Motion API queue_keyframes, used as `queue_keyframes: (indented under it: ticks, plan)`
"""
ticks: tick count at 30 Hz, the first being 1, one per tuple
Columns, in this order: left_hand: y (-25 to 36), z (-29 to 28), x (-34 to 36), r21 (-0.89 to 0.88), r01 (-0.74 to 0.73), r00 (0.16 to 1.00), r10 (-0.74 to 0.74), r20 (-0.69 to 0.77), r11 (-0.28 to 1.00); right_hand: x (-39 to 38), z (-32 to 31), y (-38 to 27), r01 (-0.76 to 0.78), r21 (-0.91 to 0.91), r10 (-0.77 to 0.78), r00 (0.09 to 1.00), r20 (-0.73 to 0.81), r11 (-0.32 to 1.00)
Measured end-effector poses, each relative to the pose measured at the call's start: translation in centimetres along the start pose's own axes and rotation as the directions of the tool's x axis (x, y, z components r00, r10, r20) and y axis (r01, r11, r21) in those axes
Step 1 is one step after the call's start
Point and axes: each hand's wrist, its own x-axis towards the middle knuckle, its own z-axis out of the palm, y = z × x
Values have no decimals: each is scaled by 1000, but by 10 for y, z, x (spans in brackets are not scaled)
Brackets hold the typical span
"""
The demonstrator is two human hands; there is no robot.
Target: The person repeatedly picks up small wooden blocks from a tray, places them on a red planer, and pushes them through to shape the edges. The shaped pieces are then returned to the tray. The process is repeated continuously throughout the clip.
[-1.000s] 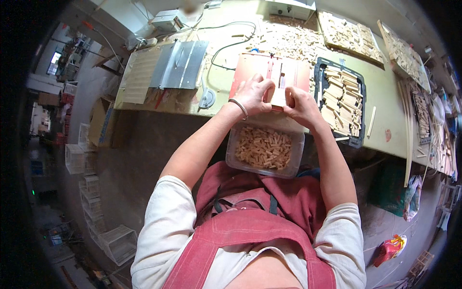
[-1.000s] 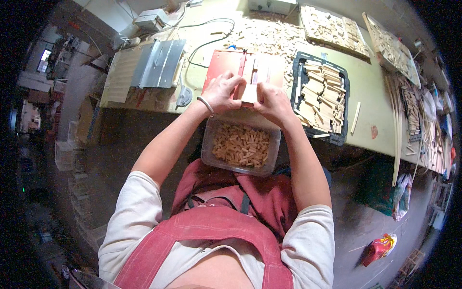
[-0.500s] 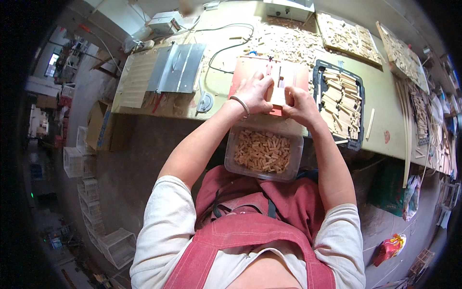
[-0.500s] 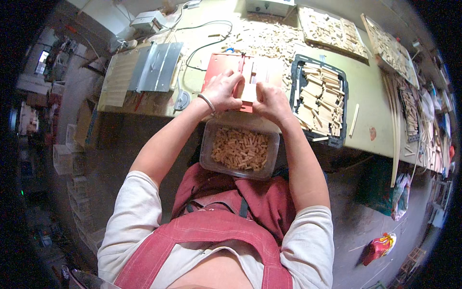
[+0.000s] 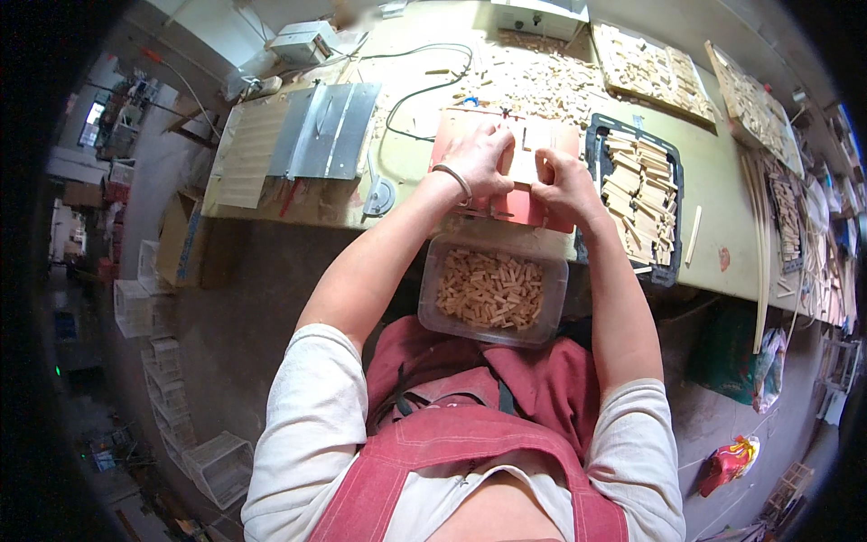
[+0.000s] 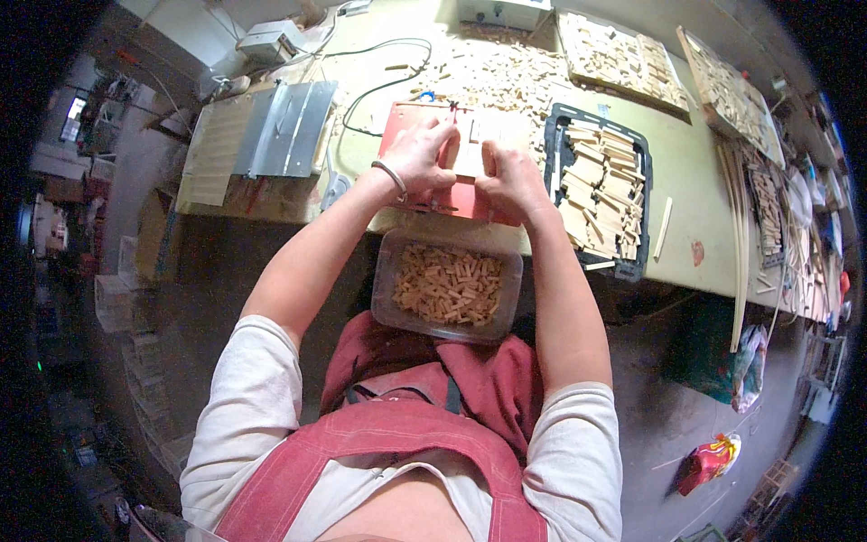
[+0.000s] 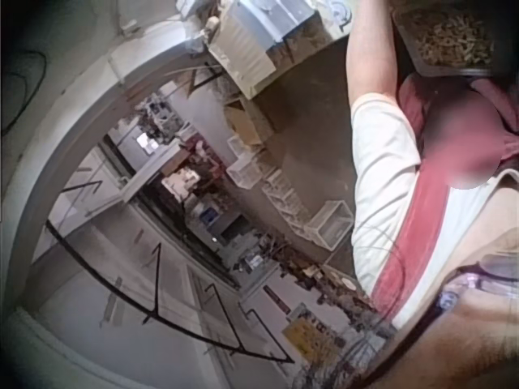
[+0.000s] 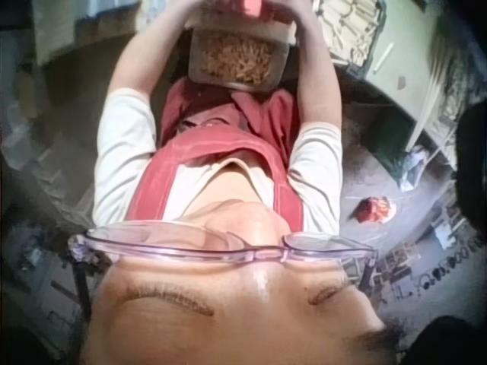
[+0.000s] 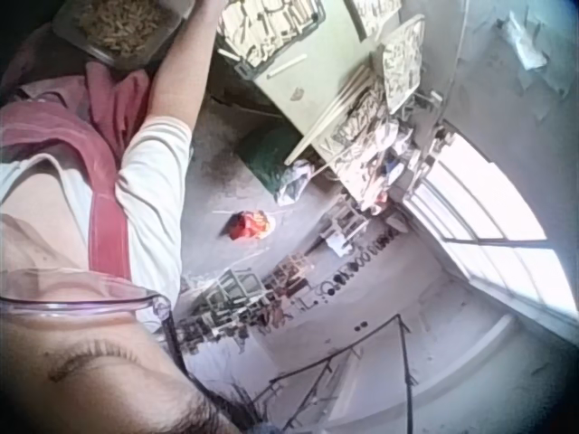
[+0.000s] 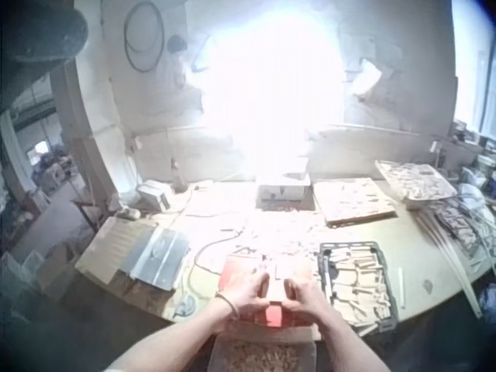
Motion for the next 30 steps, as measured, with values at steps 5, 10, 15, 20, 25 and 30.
queue_keyframes:
  ticks: [5, 10, 15, 20, 25, 30]
  plan:
    - [-3, -2, 7, 1, 27, 999, -27, 33, 1000, 11, -6, -4, -51, -56, 56, 995, 88, 997]
    - [-5, -3, 16, 26, 30, 997, -32, 73, 999, 16, -7, -1, -93, -51, 97, 992, 75, 994]
    - [-8, -1, 24, 42, 30, 996, -33, 79, 999, 21, -12, 1, -98, -22, 100, 990, 100, 995]
    - [-6, -6, 28, 162, 99, 987, -118, 110, 982, 32, -4, 7, -65, -189, 83, 992, 92, 980]
    - [35, -18, -25, 281, 21, 986, -66, 152, 959, -2, -16, -1, -26, -171, 41, 995, 86, 985]
    - [51, -23, -87, 162, -120, 983, 94, 158, 980, -45, -20, -17, 39, -170, -22, 995, 100, 985]
